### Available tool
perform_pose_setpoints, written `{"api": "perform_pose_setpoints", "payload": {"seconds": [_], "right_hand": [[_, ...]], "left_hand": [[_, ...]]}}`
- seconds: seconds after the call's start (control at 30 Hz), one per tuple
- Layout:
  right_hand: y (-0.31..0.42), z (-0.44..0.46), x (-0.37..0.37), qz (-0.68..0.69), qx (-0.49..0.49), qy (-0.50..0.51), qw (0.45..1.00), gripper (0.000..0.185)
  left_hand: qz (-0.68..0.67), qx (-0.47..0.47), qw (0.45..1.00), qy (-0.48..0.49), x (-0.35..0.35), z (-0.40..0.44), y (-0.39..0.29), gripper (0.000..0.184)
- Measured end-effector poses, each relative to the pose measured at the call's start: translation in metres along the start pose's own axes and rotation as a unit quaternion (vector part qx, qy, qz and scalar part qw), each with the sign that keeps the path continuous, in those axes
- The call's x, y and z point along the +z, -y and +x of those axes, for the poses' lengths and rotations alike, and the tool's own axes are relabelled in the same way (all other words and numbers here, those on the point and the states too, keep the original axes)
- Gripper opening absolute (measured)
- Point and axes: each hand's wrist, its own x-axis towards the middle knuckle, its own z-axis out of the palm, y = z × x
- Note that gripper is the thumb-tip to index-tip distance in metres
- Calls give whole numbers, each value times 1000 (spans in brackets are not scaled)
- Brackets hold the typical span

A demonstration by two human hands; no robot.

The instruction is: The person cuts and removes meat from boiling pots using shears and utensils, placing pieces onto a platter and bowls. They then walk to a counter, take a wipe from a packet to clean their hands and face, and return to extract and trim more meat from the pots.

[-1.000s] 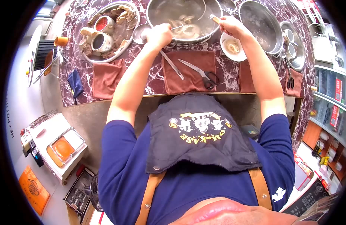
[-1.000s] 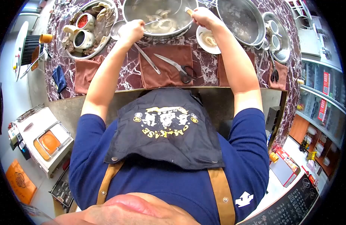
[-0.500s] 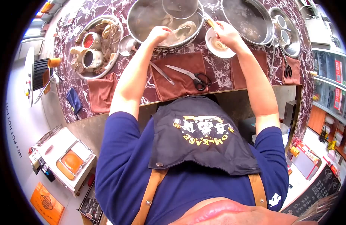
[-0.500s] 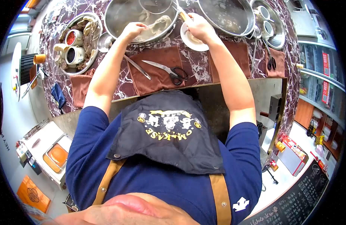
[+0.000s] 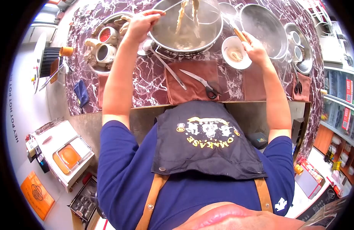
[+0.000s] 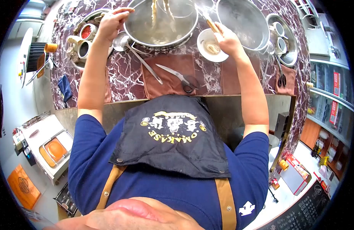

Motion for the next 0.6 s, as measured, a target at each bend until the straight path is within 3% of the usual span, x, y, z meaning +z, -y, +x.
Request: {"api": "perform_pose_setpoints", "payload": {"seconds": [0.1, 0.13, 0.17, 0.43, 0.53, 0.57, 0.6], "right_hand": [[-7, 6, 7, 1, 7, 8, 1000, 42], [-3, 6, 9, 3, 6, 6, 1000, 42], [0, 6, 11, 5, 2, 5, 1000, 42], [-1, 15, 29, 60, -21, -15, 998, 37], [38, 2, 31, 276, 143, 45, 949, 27], [39, 0, 32, 276, 142, 44, 950, 27], [37, -1, 35, 357, 169, 75, 915, 26]], "left_hand": [[-9, 30, 1000, 0, -2, -7, -60, 17], [55, 28, 996, -57, -2, -2, -71, 17], [23, 45, 996, -78, -4, 5, -82, 18], [10, 110, 993, -33, -17, 16, -195, 23], [11, 91, 993, -71, -30, 33, -203, 23], [12, 93, 993, -71, -29, 32, -202, 23], [13, 107, 992, -59, -22, 26, -199, 24]]}}
